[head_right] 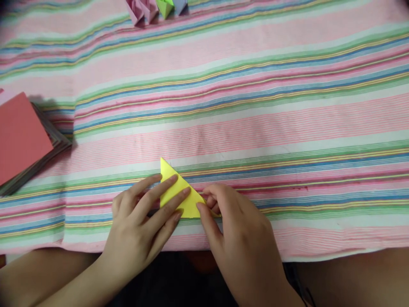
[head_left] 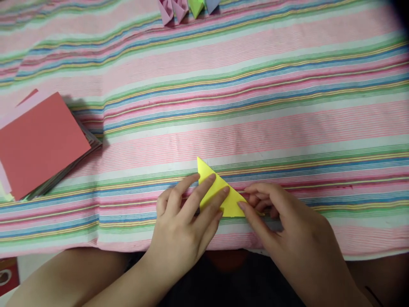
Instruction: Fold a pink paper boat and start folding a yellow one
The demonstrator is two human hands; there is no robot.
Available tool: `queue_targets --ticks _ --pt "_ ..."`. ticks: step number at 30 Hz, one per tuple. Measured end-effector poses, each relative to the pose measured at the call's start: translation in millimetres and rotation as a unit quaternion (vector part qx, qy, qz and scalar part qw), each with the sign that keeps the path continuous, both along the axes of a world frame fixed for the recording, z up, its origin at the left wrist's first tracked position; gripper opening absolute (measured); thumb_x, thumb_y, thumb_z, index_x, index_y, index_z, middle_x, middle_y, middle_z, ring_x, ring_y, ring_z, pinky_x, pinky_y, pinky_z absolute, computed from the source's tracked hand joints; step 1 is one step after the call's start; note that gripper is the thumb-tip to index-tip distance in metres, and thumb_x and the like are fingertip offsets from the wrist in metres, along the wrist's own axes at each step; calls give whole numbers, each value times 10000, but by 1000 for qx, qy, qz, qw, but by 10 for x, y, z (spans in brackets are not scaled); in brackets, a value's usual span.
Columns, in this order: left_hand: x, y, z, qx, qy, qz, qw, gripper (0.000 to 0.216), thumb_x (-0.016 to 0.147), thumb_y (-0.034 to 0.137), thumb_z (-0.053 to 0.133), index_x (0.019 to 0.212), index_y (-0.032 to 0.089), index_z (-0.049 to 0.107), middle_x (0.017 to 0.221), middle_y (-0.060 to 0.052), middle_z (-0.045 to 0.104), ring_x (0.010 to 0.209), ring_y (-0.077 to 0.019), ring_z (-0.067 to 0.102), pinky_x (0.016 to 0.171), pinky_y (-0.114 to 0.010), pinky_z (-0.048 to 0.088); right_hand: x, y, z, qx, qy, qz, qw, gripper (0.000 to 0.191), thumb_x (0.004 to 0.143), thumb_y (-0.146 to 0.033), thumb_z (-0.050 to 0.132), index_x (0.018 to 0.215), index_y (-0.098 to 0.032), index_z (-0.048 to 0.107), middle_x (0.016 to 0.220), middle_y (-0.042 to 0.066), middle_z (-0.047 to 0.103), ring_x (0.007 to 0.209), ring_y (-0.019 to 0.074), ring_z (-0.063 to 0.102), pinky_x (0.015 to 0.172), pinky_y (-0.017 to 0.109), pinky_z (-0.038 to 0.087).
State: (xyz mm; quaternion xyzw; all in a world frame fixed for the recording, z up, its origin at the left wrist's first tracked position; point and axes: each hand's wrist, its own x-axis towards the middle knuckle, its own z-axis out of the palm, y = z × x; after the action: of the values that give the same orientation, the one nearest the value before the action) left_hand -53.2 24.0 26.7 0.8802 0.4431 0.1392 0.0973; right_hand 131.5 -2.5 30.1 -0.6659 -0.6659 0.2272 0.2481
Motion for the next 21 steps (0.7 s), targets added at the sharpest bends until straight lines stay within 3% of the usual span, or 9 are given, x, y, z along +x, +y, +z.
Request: queue_targets --ticks 5,12,21 --pt "11 1 -7 18 2 0 1000 349 885 243 564 1232 256 595 1295 -39 582 1154 -297 492 861 -431 356 -1 7 2 -4 -3 4 1000 141 867 -237 581 1008 -238 564 820 -15 664 693 120 634 596 242 497" --pt "-6 -13 -39 71 -32 -19 997 246 847 217 631 1088 182 666 1229 -73 630 1147 -326 531 822 -434 399 -6 25 3 7 10 3 1000 125 851 -198 583 974 -214 567 777 -17 653 680 129 631 600 259 501" --pt "12 -1 -17 67 10 -9 998 285 879 268 593 1157 229 634 1252 -30 617 1152 -283 531 831 -419 393 -12 22 -3 11 -1 7 1000 115 849 -192 588 963 -195 576 768 -6 649 673 138 625 595 270 499"
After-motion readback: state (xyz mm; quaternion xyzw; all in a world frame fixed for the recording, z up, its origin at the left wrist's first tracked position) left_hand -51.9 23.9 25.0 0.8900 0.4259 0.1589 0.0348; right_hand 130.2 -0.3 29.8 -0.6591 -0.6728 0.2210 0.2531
